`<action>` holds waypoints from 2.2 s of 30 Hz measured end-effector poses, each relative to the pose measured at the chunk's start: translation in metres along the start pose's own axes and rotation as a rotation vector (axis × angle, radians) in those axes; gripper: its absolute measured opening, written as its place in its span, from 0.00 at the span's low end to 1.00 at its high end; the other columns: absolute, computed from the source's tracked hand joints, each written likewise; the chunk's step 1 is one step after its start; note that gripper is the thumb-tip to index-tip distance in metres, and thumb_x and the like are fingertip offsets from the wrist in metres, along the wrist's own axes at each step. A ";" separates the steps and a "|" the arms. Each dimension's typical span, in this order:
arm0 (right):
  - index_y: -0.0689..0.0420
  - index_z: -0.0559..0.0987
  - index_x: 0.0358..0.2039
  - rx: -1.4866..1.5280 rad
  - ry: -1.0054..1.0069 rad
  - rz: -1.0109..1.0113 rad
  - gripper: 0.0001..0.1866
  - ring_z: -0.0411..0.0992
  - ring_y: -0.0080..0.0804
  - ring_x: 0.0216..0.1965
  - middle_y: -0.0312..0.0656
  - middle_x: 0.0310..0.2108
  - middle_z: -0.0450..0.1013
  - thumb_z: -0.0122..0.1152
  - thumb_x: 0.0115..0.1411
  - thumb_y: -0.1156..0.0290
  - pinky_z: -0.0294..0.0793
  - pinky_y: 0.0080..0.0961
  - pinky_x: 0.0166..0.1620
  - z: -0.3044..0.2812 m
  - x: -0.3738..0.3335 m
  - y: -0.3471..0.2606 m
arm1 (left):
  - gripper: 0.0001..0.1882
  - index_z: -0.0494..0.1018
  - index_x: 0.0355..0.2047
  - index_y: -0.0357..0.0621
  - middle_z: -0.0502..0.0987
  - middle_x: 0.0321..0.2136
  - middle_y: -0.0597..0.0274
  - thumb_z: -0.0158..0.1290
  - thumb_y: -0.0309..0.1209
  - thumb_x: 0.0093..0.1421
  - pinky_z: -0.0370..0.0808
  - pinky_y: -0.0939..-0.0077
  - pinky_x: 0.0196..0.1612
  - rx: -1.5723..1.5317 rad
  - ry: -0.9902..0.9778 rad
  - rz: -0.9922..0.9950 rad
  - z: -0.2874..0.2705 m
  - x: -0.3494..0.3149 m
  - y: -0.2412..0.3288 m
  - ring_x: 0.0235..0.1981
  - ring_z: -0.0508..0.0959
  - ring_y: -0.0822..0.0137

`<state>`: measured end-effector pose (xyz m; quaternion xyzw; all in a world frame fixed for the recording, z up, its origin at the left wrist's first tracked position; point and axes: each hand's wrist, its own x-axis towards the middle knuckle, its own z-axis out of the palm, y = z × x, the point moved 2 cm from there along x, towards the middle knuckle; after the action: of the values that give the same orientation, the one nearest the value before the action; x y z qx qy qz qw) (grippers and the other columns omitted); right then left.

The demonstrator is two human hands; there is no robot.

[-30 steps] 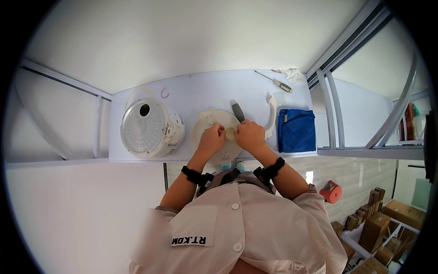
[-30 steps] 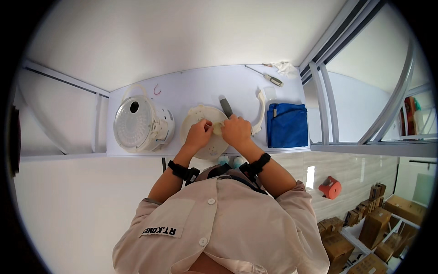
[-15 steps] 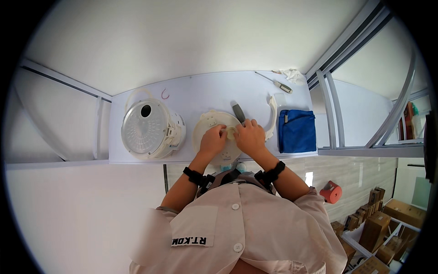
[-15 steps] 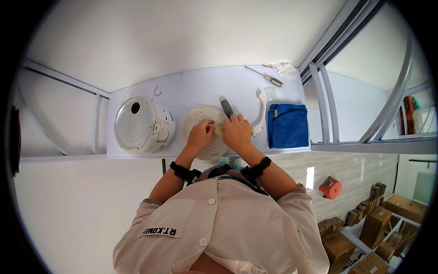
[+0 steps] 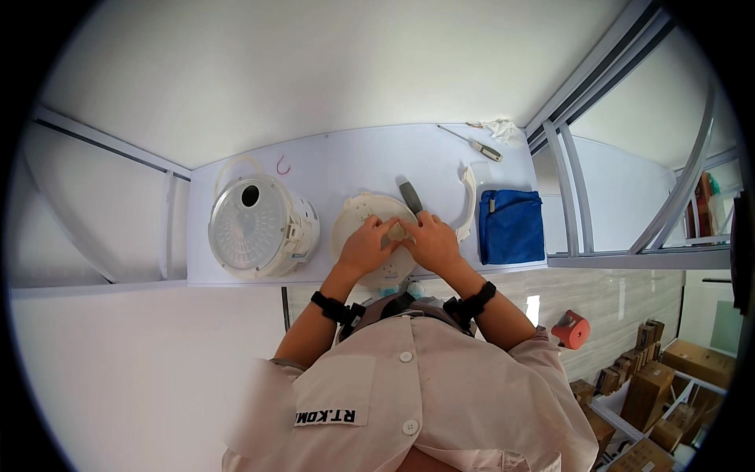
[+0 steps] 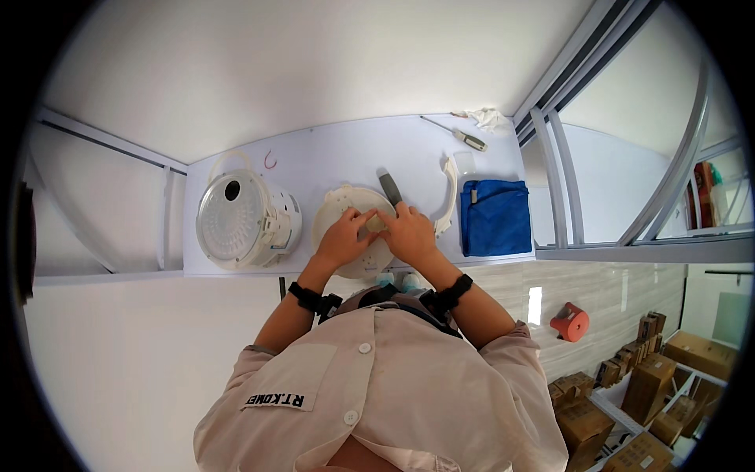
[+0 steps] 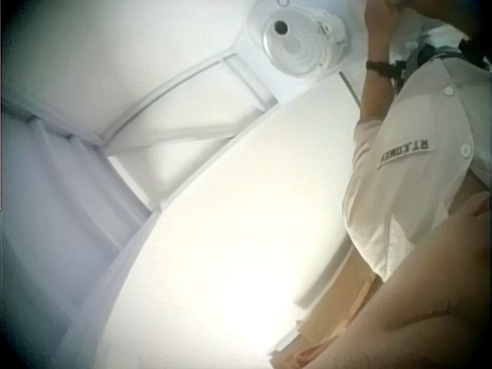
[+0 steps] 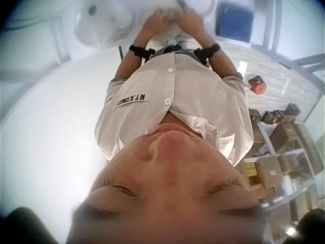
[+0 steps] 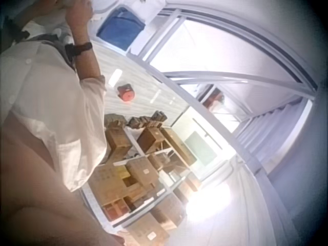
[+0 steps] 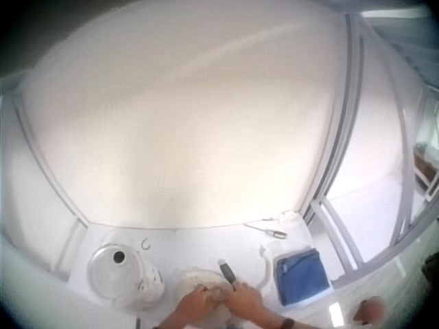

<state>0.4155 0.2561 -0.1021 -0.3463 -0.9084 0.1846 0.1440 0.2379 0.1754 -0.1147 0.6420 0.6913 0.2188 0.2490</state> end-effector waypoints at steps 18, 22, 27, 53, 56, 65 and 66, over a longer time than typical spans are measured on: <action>0.39 0.86 0.49 -0.104 0.002 0.086 0.21 0.77 0.44 0.40 0.42 0.39 0.73 0.75 0.52 0.61 0.76 0.42 0.40 0.008 0.002 -0.005 | 0.29 0.79 0.62 0.53 0.75 0.38 0.56 0.66 0.37 0.60 0.77 0.63 0.45 -0.074 0.039 -0.038 0.010 0.003 -0.008 0.39 0.79 0.55; 0.42 0.87 0.46 -0.120 0.035 0.070 0.18 0.77 0.43 0.39 0.41 0.38 0.73 0.75 0.52 0.61 0.75 0.42 0.39 0.006 0.001 -0.006 | 0.29 0.79 0.62 0.54 0.75 0.37 0.56 0.67 0.36 0.60 0.77 0.63 0.44 -0.095 0.054 -0.031 0.014 0.004 -0.015 0.38 0.79 0.56; 0.44 0.87 0.44 -0.135 0.085 0.038 0.16 0.76 0.42 0.37 0.39 0.38 0.72 0.73 0.53 0.62 0.73 0.42 0.37 0.007 -0.007 -0.004 | 0.29 0.79 0.63 0.53 0.75 0.38 0.56 0.67 0.36 0.60 0.77 0.63 0.44 -0.096 0.068 -0.040 0.016 0.002 -0.013 0.37 0.78 0.56; 0.43 0.87 0.43 -0.153 0.040 -0.138 0.14 0.74 0.39 0.35 0.39 0.33 0.70 0.67 0.55 0.68 0.72 0.39 0.35 0.007 -0.033 -0.013 | 0.29 0.77 0.64 0.53 0.76 0.39 0.54 0.65 0.34 0.61 0.77 0.63 0.47 -0.126 0.075 -0.063 0.020 0.001 -0.014 0.40 0.79 0.54; 0.42 0.87 0.44 -0.142 0.039 -0.123 0.15 0.74 0.39 0.35 0.38 0.34 0.70 0.67 0.55 0.68 0.72 0.38 0.35 0.006 -0.033 -0.014 | 0.25 0.79 0.62 0.53 0.78 0.38 0.53 0.63 0.33 0.63 0.77 0.64 0.47 -0.177 0.072 -0.090 0.016 0.002 -0.014 0.39 0.80 0.54; 0.39 0.87 0.44 -0.118 -0.028 -0.080 0.15 0.76 0.39 0.36 0.38 0.35 0.71 0.67 0.55 0.67 0.75 0.40 0.36 0.003 -0.026 -0.010 | 0.14 0.85 0.51 0.47 0.85 0.38 0.48 0.60 0.31 0.66 0.79 0.66 0.43 -0.247 0.137 -0.156 0.013 0.013 -0.025 0.38 0.85 0.55; 0.40 0.87 0.44 -0.108 -0.039 -0.072 0.15 0.77 0.40 0.37 0.38 0.37 0.72 0.68 0.55 0.67 0.75 0.40 0.36 0.003 -0.026 -0.011 | 0.15 0.85 0.52 0.47 0.85 0.38 0.50 0.60 0.30 0.66 0.79 0.66 0.43 -0.242 0.138 -0.162 0.014 0.013 -0.026 0.38 0.84 0.56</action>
<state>0.4264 0.2300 -0.1032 -0.3171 -0.9316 0.1366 0.1139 0.2259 0.1865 -0.1425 0.5327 0.7250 0.3232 0.2935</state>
